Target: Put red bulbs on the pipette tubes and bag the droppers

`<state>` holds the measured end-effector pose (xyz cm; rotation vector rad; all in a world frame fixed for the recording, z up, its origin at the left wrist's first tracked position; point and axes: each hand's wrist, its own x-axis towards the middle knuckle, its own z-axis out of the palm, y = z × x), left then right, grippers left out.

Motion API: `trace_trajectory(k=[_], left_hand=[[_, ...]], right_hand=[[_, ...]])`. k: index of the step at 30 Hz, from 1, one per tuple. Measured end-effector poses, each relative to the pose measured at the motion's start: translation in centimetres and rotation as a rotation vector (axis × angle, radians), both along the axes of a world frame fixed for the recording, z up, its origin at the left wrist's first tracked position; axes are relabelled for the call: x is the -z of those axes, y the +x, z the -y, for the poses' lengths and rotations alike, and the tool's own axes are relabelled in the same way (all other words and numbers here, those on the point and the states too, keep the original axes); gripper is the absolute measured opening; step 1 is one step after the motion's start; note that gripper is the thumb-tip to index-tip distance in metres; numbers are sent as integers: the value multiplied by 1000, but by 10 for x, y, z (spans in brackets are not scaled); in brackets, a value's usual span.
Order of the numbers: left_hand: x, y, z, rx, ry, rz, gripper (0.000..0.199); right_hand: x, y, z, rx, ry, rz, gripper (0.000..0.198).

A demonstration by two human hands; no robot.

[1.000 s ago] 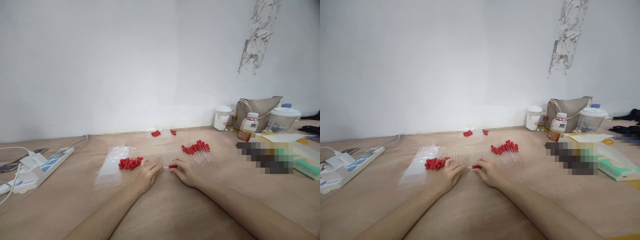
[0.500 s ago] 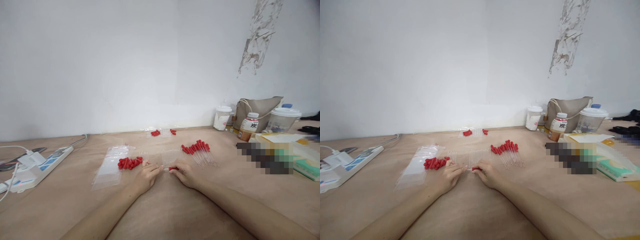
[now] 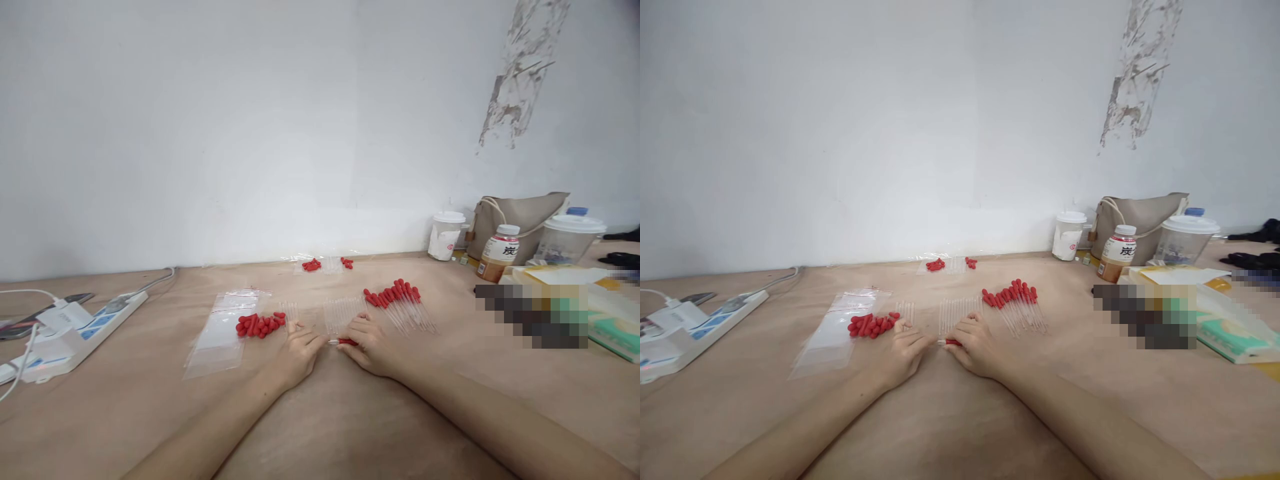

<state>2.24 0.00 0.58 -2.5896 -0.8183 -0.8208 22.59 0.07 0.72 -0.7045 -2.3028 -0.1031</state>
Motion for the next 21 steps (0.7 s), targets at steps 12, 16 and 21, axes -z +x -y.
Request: trace_trajectory(k=[12,16,21], left_hand=[[1,1,1,-6,-59,85,22],[-5,0,5,-6,-60,127,25],[-12,-1,8,-216,-122,158,30]], right_hand=[[3,-7,-5,-67,-378,-354,17],[-7,-9,-16,-90,-685,-754,30],[-33,39,-49,158,-611,-802,38]])
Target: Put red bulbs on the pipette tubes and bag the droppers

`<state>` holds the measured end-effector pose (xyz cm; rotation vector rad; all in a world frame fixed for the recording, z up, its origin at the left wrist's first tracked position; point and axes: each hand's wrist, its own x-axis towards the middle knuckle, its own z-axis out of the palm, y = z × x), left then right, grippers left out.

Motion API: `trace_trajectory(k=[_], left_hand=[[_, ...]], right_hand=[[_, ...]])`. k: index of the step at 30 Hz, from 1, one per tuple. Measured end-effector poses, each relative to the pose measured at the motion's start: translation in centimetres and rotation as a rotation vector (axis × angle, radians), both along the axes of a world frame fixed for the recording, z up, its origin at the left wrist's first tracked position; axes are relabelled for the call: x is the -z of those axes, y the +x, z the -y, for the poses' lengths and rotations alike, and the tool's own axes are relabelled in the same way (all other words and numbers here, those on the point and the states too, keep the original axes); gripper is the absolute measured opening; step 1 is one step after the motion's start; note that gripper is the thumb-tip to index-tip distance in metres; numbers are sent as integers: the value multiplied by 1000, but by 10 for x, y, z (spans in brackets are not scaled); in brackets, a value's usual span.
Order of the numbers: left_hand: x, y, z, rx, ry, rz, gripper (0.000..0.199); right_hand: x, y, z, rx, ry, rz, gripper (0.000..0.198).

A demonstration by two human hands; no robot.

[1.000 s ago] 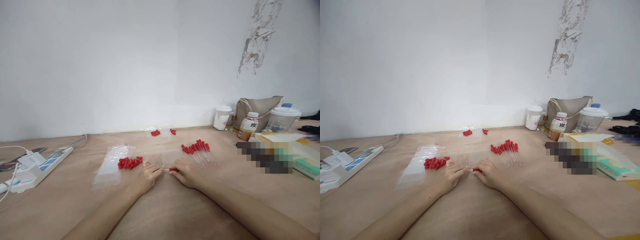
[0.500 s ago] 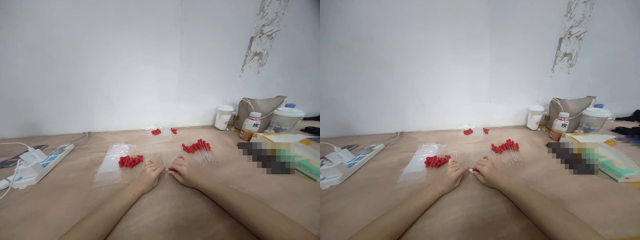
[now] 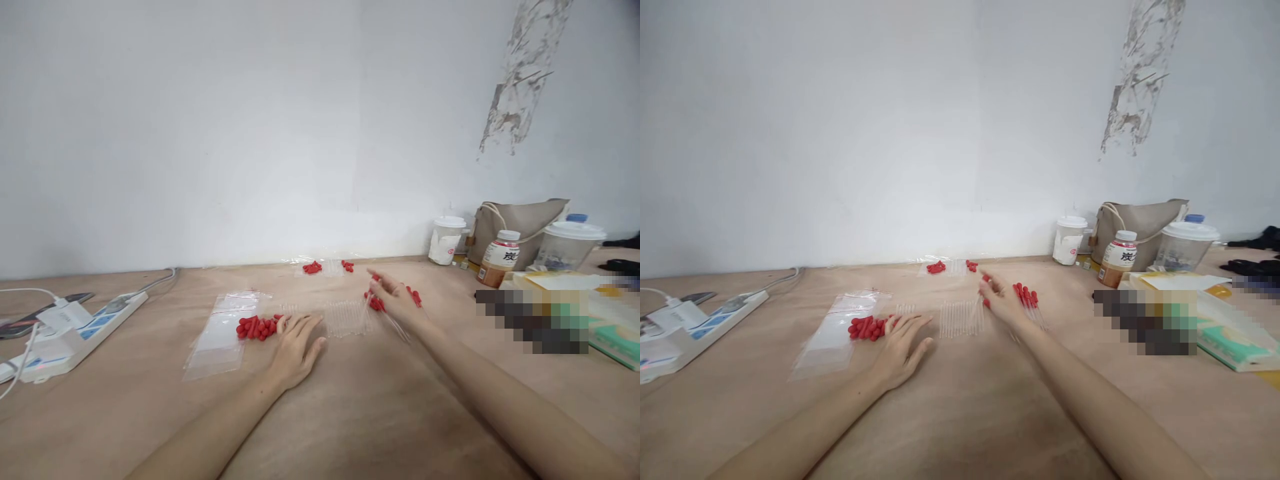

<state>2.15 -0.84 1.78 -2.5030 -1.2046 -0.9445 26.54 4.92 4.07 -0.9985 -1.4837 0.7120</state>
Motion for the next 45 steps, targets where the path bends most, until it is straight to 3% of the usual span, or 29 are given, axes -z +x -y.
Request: trace_trajectory(k=[3,5,8,13,16,21,34,39,42,45], left_hand=[[1,1,-2,-69,-63,2,22],[3,2,-3,-82,-81,-7,19],[5,3,-4,-92,-77,-4,17],[6,3,-3,-98,-78,-1,16],[5,3,-4,-102,-82,-8,16],[5,3,-3,-132,-80,-14,14],[3,9,0,-184,-17,-55,15],[-4,23,-17,-328,-56,-114,23],[-10,36,-37,-481,-185,-89,29],[-12,45,-55,-536,-259,-90,30]], right_hand=[[-4,38,-17,373,9,373,36],[2,53,-24,509,-45,562,34],[16,56,-29,569,-73,766,25],[26,48,-31,635,17,912,28],[22,42,-27,616,84,907,24],[17,22,-13,453,122,996,26],[32,3,-16,586,208,1257,29],[31,1,-12,618,173,1184,25],[28,2,-7,586,160,1077,22],[26,1,-4,537,161,954,18]])
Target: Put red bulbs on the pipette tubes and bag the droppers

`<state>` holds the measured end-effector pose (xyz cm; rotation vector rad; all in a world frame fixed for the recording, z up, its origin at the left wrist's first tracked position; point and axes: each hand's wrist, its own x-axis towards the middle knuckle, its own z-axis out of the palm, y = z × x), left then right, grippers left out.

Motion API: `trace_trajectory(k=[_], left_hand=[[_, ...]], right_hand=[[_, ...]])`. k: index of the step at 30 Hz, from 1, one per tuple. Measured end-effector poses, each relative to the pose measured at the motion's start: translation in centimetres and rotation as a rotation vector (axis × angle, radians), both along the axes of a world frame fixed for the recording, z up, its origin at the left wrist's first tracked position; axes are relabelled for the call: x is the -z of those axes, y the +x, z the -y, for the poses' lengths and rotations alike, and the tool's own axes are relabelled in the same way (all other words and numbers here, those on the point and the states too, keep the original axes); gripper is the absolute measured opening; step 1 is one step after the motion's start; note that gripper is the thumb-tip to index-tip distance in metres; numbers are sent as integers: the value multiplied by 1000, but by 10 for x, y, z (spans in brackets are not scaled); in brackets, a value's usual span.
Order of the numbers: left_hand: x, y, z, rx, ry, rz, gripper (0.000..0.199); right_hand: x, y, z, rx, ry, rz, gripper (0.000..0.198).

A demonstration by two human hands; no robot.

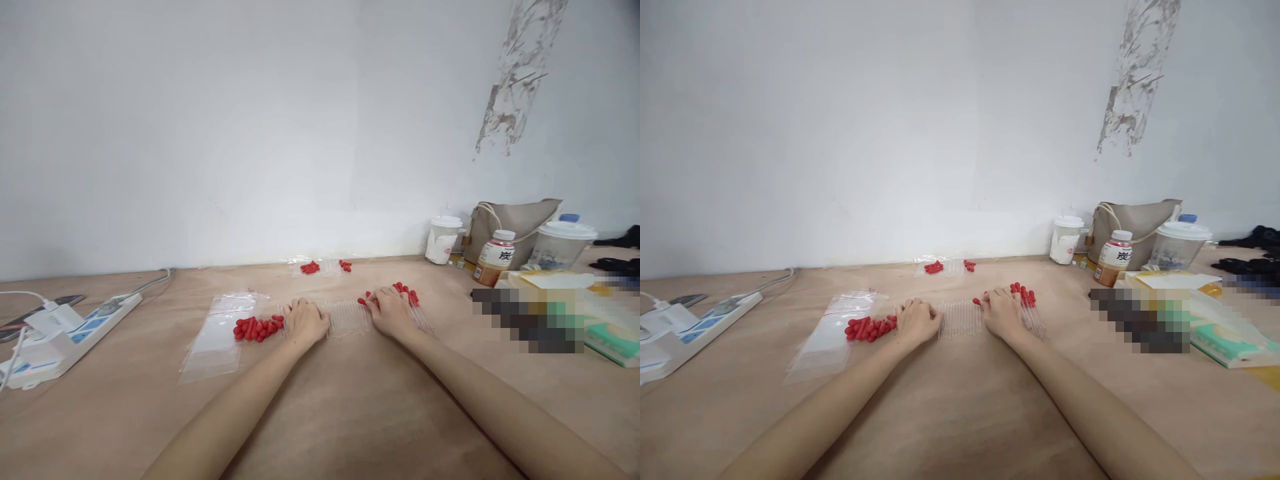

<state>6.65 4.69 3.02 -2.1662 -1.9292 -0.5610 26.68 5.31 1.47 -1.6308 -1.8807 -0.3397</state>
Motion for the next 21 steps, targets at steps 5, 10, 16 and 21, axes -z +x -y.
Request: trace_trajectory(k=[5,10,16,21], left_hand=[[-1,2,-14,-60,-82,-11,25],[-9,8,-17,-100,-167,-50,21],[-16,22,-17,-97,-239,-98,12],[-20,19,-9,-45,-220,-87,19]], right_hand=[[3,-5,3,-90,14,-128,14],[5,-13,10,-150,0,-227,12],[5,-16,21,-159,45,-125,34],[6,-16,26,-257,48,-231,22]])
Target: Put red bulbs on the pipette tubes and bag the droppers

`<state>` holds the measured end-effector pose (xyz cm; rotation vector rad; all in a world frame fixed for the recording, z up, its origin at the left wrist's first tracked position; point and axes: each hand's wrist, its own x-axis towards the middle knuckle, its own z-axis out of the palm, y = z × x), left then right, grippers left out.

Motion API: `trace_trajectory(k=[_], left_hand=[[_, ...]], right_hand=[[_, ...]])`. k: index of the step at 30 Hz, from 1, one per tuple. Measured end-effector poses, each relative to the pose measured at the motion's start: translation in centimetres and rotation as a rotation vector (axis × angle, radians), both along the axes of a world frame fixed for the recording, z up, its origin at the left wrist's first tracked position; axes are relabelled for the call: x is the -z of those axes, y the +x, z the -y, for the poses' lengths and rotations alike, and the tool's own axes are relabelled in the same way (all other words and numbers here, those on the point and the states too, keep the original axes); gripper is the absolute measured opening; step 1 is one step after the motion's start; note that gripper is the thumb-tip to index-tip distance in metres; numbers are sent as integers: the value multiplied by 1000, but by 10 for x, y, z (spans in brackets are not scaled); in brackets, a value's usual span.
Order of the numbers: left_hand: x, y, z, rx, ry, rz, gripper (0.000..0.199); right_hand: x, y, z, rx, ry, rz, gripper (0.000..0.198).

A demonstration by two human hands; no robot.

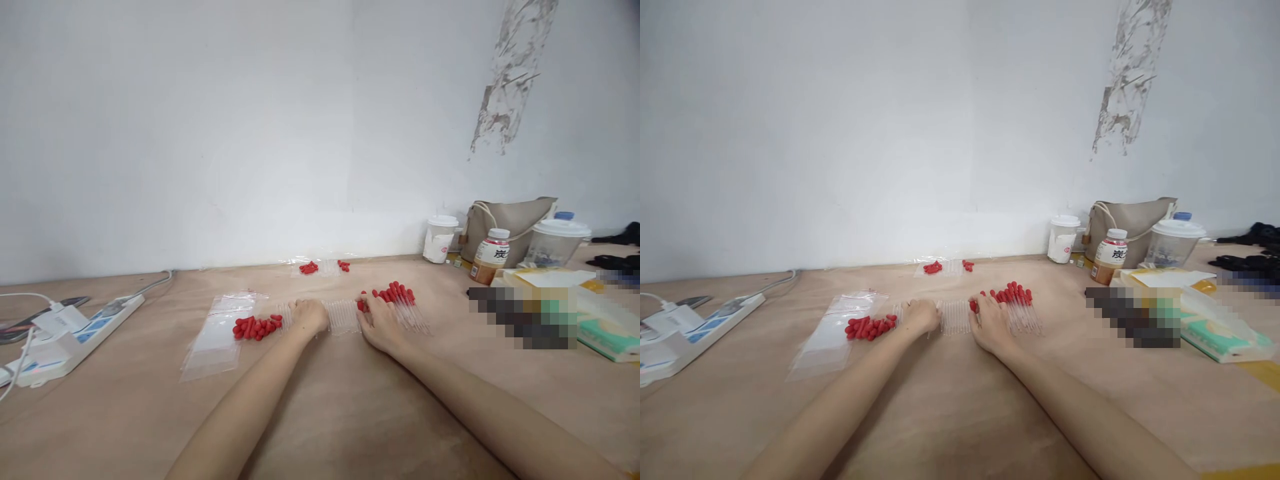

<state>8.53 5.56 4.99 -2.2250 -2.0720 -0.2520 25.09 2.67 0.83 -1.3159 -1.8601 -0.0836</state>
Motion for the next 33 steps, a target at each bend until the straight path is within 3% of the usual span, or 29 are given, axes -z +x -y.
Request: trace_trajectory(k=[6,9,11,14,16,22,33], left_hand=[[-5,-35,37,249,82,31,20],[7,-57,53,536,200,91,21],[19,-67,57,609,259,152,25],[36,-74,55,629,327,251,23],[41,-74,53,634,315,279,21],[38,-71,55,642,299,274,21],[35,-71,59,721,346,233,18]], right_hand=[[3,-9,2,-326,-165,-427,5],[4,-17,5,-433,-208,-539,14],[7,-21,7,-486,-244,-571,17],[12,-24,10,-527,-294,-557,16],[12,-24,12,-523,-257,-494,30],[-2,-22,24,-511,-173,-191,18],[-7,-24,29,-594,-201,-223,16]])
